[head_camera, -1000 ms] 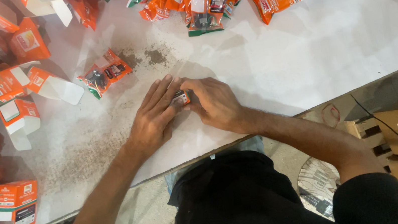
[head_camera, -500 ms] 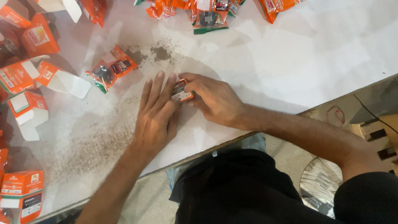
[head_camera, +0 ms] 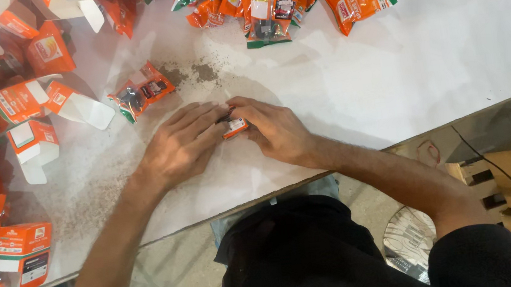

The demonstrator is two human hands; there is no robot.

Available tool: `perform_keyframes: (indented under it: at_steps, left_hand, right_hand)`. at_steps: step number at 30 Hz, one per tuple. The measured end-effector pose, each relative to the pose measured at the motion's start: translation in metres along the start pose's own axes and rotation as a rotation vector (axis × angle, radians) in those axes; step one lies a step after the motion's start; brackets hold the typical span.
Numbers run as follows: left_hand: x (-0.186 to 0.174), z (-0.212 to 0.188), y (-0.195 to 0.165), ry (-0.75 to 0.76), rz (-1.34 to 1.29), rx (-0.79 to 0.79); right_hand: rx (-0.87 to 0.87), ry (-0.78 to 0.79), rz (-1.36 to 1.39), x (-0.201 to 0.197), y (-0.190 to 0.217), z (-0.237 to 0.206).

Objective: The person picks up small orange product boxes and plastic-wrapped sachets from a pile on the table, opens a box, inserts a sachet into it, and closes the box, placing finished boxes with the completed pile. They repeat this packing cycle one item at a time throughout the episode.

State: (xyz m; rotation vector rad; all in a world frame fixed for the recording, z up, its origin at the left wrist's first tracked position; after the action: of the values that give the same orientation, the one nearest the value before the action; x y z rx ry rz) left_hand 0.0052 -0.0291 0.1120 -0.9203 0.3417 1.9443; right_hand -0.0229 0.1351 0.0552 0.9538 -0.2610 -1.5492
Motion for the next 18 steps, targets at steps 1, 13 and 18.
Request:
perform_keyframes:
  at_steps: [1, 13, 18]
  left_hand:
    - [-0.001, 0.002, 0.0, 0.008, 0.022, 0.035]
    - [0.019, -0.024, -0.012, -0.062, -0.128, -0.197]
    - [0.018, -0.047, 0.011, -0.107, -0.413, -0.493]
  right_hand:
    - [-0.014, -0.006, -0.007, 0.0, 0.001, 0.001]
    - [0.018, 0.002, -0.059, 0.003, -0.001, -0.004]
    - [-0.029, 0.017, -0.099, -0.007, -0.001, -0.004]
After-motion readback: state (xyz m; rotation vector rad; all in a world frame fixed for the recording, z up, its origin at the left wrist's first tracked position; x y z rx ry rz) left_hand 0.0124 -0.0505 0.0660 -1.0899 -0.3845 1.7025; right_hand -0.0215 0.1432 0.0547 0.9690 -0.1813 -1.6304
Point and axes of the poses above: each hand's wrist, its own z-axis towards the middle knuckle, its own x-axis out of the palm, y = z × x, the point moved 6 cm from there along z, towards the middle knuckle, and after that the axes turned 14 degrees about -y, right-handed, at the moved point
